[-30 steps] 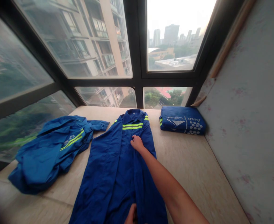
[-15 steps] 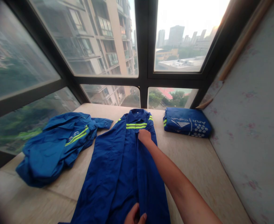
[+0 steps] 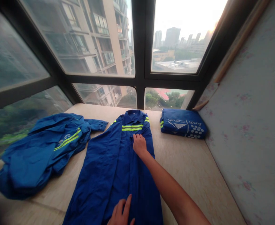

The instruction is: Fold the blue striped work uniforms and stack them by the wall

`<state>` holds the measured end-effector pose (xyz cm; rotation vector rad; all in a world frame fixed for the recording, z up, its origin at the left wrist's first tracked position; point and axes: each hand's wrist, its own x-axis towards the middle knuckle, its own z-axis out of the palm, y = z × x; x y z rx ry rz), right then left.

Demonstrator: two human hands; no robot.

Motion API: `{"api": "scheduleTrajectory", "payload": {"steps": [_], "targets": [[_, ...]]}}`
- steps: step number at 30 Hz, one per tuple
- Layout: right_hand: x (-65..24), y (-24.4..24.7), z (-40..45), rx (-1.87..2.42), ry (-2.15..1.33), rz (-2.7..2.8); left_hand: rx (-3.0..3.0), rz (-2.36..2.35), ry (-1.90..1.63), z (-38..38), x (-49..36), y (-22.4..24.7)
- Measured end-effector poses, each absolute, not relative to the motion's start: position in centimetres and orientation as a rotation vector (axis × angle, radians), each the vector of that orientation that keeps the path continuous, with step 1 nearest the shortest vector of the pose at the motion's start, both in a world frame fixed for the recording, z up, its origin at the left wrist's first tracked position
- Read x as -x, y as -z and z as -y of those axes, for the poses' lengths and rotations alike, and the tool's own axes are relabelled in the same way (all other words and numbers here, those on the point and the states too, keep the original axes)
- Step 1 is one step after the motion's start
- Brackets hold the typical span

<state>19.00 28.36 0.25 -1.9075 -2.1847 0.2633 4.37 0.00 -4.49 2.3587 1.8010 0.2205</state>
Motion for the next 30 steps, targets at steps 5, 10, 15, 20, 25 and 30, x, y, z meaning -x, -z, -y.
{"api": "scheduleTrajectory", "payload": {"steps": [5,10,15,20,25,30], "targets": [[-18.8,2.1,-26.6,1.845,-0.196,2.191,-2.823,-1.431,-0.378,-3.7,-4.7,2.9],[-19.6,3.9,-27.2,1.775,-0.142,2.222,-2.805,-1.396,-0.333,-4.0,-5.9,4.2],[-22.3,4.4,-28.3,1.76,-0.08,2.242,-2.615,-1.423,-0.295,-4.0,-9.4,4.4],[-25.6,4.9,-29.2,1.776,-0.049,2.276,-2.457,-1.38,-0.299,-4.6,-13.0,3.4],[-27.3,5.0,-29.7,1.788,-0.052,2.297,-2.294,-1.309,-0.38,-5.1,-12.5,1.0],[-27.9,5.0,-29.8,1.792,-0.075,2.31,-2.183,-1.606,-0.611,-5.1,-4.9,-1.3]]}}
